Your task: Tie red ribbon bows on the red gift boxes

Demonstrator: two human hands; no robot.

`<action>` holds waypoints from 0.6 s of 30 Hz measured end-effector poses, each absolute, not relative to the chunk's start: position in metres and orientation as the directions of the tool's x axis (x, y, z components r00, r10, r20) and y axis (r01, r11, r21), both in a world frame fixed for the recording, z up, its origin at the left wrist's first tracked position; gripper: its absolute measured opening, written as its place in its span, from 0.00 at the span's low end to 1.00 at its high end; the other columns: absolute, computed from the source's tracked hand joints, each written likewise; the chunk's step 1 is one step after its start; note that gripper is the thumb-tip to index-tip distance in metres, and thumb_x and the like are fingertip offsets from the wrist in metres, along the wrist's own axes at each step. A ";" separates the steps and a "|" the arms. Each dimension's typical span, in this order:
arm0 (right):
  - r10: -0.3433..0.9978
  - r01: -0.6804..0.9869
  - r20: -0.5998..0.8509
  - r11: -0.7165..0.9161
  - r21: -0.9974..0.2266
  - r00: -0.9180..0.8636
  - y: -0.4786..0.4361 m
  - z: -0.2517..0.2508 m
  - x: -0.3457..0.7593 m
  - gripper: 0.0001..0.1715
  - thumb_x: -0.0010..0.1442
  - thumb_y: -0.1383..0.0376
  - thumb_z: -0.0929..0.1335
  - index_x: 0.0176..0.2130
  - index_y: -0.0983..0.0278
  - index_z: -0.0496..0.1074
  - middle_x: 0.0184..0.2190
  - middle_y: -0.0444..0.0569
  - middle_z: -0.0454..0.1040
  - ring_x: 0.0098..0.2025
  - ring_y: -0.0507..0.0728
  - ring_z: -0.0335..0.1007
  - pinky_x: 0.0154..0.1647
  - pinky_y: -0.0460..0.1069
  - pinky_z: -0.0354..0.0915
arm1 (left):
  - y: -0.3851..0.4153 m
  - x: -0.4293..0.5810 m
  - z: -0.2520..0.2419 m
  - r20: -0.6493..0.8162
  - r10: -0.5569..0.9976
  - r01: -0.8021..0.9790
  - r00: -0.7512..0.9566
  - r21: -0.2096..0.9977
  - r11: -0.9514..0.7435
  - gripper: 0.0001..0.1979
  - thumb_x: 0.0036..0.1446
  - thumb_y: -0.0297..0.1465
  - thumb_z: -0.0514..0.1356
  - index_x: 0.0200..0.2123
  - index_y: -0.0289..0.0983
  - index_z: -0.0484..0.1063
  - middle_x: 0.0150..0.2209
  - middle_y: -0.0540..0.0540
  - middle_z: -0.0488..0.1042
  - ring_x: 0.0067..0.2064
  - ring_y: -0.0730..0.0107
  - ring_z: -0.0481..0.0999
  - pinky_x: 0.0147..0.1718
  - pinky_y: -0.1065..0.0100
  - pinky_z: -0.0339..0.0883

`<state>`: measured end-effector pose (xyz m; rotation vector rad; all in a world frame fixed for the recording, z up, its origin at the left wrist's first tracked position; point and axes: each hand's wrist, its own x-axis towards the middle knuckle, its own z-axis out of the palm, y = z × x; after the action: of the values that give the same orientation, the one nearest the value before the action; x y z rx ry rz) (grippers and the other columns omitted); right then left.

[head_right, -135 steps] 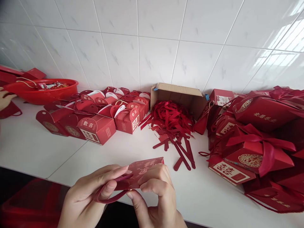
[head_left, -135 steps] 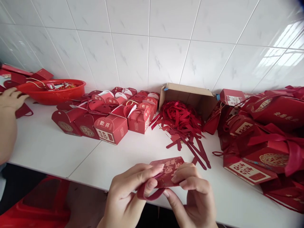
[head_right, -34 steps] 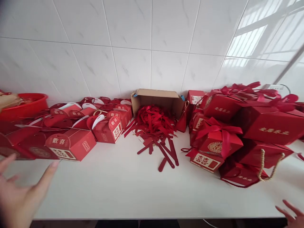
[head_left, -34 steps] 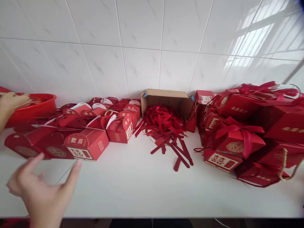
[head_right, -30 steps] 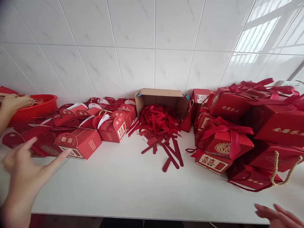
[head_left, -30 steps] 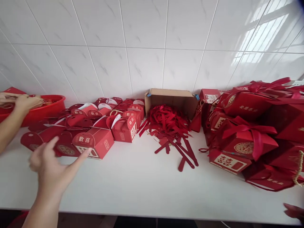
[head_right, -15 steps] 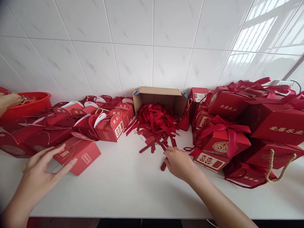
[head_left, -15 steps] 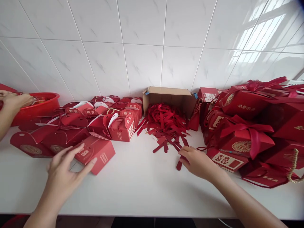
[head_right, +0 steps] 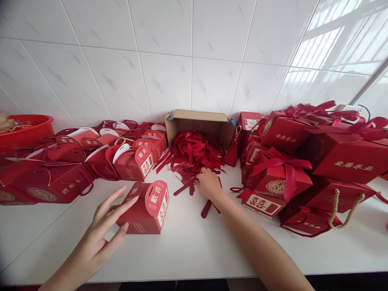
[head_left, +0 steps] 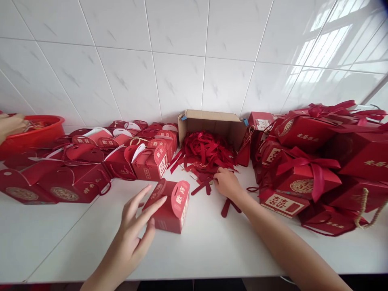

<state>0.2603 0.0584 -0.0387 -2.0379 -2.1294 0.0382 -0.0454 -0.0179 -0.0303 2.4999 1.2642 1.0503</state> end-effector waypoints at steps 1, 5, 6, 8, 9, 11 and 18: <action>0.992 0.989 0.126 0.027 -0.149 -0.008 0.057 -0.038 0.262 0.15 0.63 0.68 0.62 0.39 0.65 0.77 0.43 0.56 0.71 0.47 0.62 0.66 0.45 0.52 0.60 | -0.017 -0.045 -0.030 0.558 0.729 0.664 0.396 0.375 -0.647 0.26 0.62 0.26 0.52 0.61 0.53 0.60 0.67 0.47 0.49 0.63 0.52 0.60 0.52 0.57 0.69; 0.974 0.980 0.188 -0.095 -0.175 0.128 0.066 -0.029 0.264 0.19 0.60 0.71 0.60 0.46 0.69 0.74 0.48 0.61 0.69 0.51 0.66 0.64 0.48 0.55 0.59 | -0.017 -0.036 -0.028 0.619 0.663 0.621 0.420 0.336 -0.708 0.18 0.61 0.22 0.52 0.51 0.46 0.67 0.64 0.44 0.55 0.64 0.55 0.58 0.57 0.54 0.62; 0.966 0.975 0.208 -0.114 -0.192 0.154 0.072 -0.026 0.264 0.21 0.60 0.70 0.60 0.51 0.69 0.71 0.50 0.61 0.68 0.52 0.66 0.64 0.49 0.55 0.59 | -0.018 -0.033 -0.028 0.616 0.657 0.595 0.436 0.350 -0.723 0.16 0.61 0.22 0.52 0.48 0.44 0.67 0.64 0.44 0.56 0.64 0.56 0.58 0.58 0.54 0.62; 0.955 0.963 0.228 -0.133 -0.233 0.187 0.085 -0.022 0.261 0.28 0.61 0.68 0.60 0.60 0.66 0.63 0.52 0.61 0.68 0.53 0.65 0.64 0.49 0.55 0.59 | -0.019 -0.027 -0.028 0.603 0.654 0.557 0.456 0.380 -0.739 0.12 0.61 0.21 0.51 0.43 0.43 0.66 0.64 0.44 0.56 0.65 0.58 0.56 0.60 0.54 0.59; 0.955 0.958 0.225 -0.133 -0.254 0.192 0.093 -0.020 0.259 0.30 0.61 0.67 0.61 0.62 0.65 0.60 0.51 0.60 0.69 0.52 0.65 0.65 0.49 0.55 0.60 | -0.019 -0.026 -0.029 0.591 0.660 0.545 0.465 0.396 -0.739 0.12 0.61 0.21 0.50 0.43 0.43 0.65 0.64 0.45 0.56 0.66 0.58 0.54 0.61 0.54 0.59; 0.960 0.946 0.201 -0.132 -0.296 0.197 0.104 -0.020 0.253 0.31 0.59 0.66 0.64 0.61 0.63 0.62 0.49 0.59 0.72 0.50 0.65 0.68 0.49 0.56 0.60 | -0.019 -0.024 -0.031 0.558 0.668 0.527 0.492 0.421 -0.739 0.13 0.62 0.21 0.48 0.45 0.43 0.64 0.66 0.45 0.53 0.68 0.58 0.51 0.61 0.52 0.58; 0.906 0.884 0.355 -0.041 -0.466 0.230 0.099 0.008 0.253 0.17 0.60 0.67 0.63 0.46 0.64 0.76 0.46 0.55 0.77 0.49 0.62 0.73 0.53 0.55 0.62 | -0.014 -0.029 -0.032 0.494 0.657 0.479 0.569 0.450 -0.754 0.19 0.62 0.21 0.45 0.52 0.45 0.61 0.69 0.48 0.48 0.70 0.60 0.46 0.64 0.52 0.55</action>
<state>0.2526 0.0992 0.0076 -1.9075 -1.6407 0.0486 -0.0292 -0.0137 -0.0322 2.5383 0.9399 0.9620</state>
